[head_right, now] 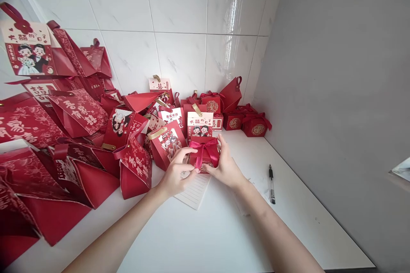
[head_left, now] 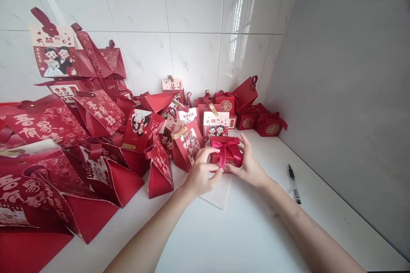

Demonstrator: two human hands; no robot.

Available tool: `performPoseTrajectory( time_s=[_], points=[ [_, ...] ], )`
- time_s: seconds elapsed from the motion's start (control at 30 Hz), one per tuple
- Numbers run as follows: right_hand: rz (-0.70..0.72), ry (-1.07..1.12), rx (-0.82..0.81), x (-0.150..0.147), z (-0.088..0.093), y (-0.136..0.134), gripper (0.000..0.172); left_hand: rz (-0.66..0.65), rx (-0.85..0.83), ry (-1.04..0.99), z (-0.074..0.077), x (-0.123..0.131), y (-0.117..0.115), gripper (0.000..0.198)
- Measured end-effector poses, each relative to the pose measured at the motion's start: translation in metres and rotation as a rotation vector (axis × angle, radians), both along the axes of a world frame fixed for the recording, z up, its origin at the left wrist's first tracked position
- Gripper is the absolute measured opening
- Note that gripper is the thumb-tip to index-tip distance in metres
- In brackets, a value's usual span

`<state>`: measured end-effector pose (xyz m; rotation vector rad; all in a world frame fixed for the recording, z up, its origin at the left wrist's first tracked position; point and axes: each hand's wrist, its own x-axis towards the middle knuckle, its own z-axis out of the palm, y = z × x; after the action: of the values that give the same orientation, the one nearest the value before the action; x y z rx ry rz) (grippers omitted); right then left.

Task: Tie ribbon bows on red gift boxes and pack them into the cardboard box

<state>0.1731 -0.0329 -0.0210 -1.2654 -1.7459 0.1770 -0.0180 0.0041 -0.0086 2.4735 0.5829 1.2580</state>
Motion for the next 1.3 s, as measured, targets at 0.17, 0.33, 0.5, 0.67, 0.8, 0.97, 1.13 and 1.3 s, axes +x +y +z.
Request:
performPoseTrajectory(
  time_s=[0.17, 0.33, 0.5, 0.67, 0.8, 0.97, 1.13, 1.3],
  points=[
    [-0.118, -0.257, 0.263, -0.012, 0.007, -0.004, 0.049, -0.005, 0.082, 0.030, -0.001, 0.003, -0.003, 0.022],
    [-0.060, -0.362, 0.435, -0.016, 0.011, -0.008, 0.015, -0.046, 0.109, -0.045, 0.003, 0.001, -0.010, 0.023],
    [-0.073, -0.293, 0.490, -0.015, 0.012, -0.009, 0.012, 0.036, -0.191, -0.365, 0.008, 0.000, -0.010, 0.029],
    [-0.102, -0.372, 0.572, -0.029, 0.016, -0.015, 0.010, 0.105, -0.557, -0.519, 0.002, 0.006, 0.002, 0.022],
    [-0.024, -0.414, 0.531, -0.038, 0.020, -0.022, 0.014, 0.063, -0.654, -0.489, 0.000, 0.010, 0.008, 0.034],
    [0.067, -0.379, 0.521, -0.037, 0.022, -0.023, 0.017, 0.066, -0.542, -0.403, 0.005, 0.014, 0.005, 0.025],
    [0.143, -0.325, 0.495, -0.043, 0.023, -0.027, 0.018, 0.136, -0.419, -0.314, 0.011, 0.012, 0.002, 0.017],
    [0.214, -0.327, 0.505, -0.054, 0.024, -0.033, 0.018, 0.157, -0.232, -0.183, 0.022, 0.004, -0.001, 0.013]
  ],
)
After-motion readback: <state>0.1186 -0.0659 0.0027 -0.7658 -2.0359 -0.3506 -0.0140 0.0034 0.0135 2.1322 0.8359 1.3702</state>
